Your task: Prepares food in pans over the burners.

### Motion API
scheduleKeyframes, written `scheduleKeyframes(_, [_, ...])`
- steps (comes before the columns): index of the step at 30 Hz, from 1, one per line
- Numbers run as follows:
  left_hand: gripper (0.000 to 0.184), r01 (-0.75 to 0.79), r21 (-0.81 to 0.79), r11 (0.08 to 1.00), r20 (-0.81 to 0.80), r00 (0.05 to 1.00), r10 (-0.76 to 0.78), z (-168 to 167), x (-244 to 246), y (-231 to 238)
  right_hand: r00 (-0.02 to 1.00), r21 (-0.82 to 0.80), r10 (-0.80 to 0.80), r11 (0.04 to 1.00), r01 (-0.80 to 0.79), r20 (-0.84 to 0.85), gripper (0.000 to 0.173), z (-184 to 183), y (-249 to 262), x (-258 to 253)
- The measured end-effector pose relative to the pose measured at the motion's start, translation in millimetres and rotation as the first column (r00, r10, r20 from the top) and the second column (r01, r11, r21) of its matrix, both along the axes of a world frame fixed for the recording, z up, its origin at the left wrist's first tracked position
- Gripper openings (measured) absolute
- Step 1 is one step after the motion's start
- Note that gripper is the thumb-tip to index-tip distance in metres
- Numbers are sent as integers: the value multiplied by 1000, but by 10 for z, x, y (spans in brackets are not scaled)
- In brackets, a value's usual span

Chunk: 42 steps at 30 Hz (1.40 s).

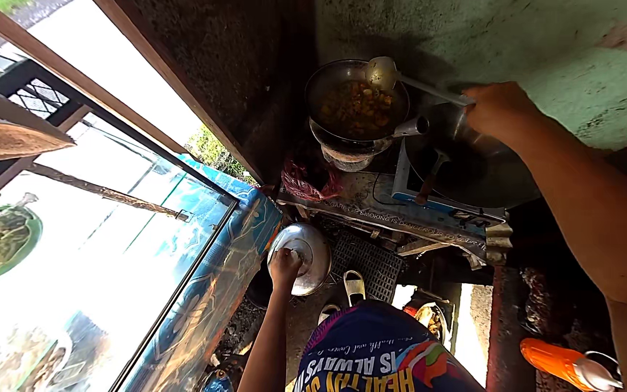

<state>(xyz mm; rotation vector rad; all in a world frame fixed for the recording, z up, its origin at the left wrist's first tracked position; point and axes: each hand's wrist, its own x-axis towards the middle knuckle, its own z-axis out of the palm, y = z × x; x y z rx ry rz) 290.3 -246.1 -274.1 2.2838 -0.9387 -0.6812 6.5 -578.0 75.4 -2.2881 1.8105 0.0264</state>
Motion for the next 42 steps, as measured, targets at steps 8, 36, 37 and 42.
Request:
scheduleKeyframes(8, [44, -7, 13, 1000, -7, 1000, 7, -48, 0, 4, 878, 423, -223, 906, 26, 424, 29, -104, -83, -121])
scheduleKeyframes(36, [44, 42, 35, 999, -8, 999, -42, -22, -45, -151, 938, -199, 259, 931, -306, -231, 38, 58, 981, -285])
scheduleKeyframes(37, [43, 36, 29, 999, -8, 999, -36, -23, -43, -146, 941, -209, 249, 932, -298, -229, 39, 58, 945, -238])
scheduleKeyframes(42, [46, 38, 56, 998, -8, 999, -37, -4, -18, -100, 930, -381, 294, 851, -361, -222, 46, 86, 781, -25])
